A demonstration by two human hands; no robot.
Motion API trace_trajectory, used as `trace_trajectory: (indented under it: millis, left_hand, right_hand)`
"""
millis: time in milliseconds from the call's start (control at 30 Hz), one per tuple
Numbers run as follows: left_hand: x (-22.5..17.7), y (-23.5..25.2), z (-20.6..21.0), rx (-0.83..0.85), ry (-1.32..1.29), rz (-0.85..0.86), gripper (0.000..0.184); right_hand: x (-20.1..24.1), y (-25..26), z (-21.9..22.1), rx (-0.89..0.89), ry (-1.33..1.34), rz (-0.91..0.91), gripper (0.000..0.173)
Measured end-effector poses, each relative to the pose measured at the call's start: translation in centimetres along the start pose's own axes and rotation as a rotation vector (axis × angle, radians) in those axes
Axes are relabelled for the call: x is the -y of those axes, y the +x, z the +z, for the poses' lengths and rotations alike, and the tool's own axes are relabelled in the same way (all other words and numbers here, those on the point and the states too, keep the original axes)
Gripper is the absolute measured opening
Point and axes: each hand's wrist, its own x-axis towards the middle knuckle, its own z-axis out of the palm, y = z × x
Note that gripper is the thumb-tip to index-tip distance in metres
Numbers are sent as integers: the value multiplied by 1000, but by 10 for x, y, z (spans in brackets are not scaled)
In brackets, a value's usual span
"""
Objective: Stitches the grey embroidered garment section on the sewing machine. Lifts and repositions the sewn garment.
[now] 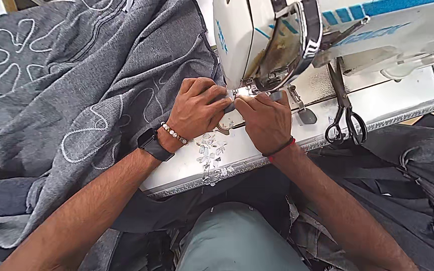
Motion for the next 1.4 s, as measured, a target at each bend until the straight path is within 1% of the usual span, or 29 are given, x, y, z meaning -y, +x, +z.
trace_trajectory:
  millis: [67,133,233,400,467,567,633,733,833,900,933,967,1000,1033,1100,1133,1167,1200,1267,1333,1400]
  left_hand:
    - [0,-1,-1,8,-24,2,29]
    - [3,1,1,27,-42,12,35]
    - [5,1,1,70,-53,17,40]
    - [10,2,1,58,-86,14,36]
    - [12,2,-1,47,-78,25,34]
    - [13,2,-1,30,-73,39,32]
    - [13,3,-1,34,-75,40,32]
    - [13,4,-1,48,-62,27,35]
    - [14,5,-1,49,-58,6,36]
    - [15,5,1,38,-49,-3,35]
    - [15,5,0,39,-47,-9,35]
    - [16,7,0,43,-41,-16,35]
    - [17,8,0,45,-36,-22,34]
    - [18,9,0,45,-31,-26,34]
    - [22,10,1,28,-22,-35,32]
    - [24,11,2,22,-23,-38,31]
    - [25,12,1,20,-24,-36,30]
    - [27,14,1,14,-25,-27,29]
    - [28,14,1,-1,-40,-3,29]
    - [26,11,0,-2,-61,15,31]
    - [25,9,-1,2,-79,37,32]
  right_hand:
    - [0,-4,6,-43,8,33,29]
    - [-3,-7,8,-50,4,67,26]
    - [-8,-12,0,32,41,80,27]
    - [-21,-11,-20,197,87,18,33]
    - [-24,-8,-22,226,66,-17,37]
    - [-27,3,-17,244,-18,-19,44]
    - [-24,-3,-21,225,-10,-34,41]
    - [-9,-6,-13,170,-95,-5,37]
    - [10,-10,-20,271,-130,43,45]
    - [11,-11,-32,324,-62,72,45]
    - [4,-11,-42,336,-9,98,42]
    - [-9,-12,-54,323,31,148,35]
    - [-28,-15,-68,261,40,219,27]
    - [-52,-19,-82,195,9,330,30]
    - [-111,-24,-96,74,-126,633,39]
    - [-138,-29,-92,61,-195,765,41]
    - [-156,-36,-84,81,-232,823,41]
    - [-165,-41,-73,95,-267,826,41]
    - [-170,-45,-56,62,-325,830,38]
    - [-168,-45,-53,39,-315,845,37]
    - [-166,-53,-57,19,-276,809,35]
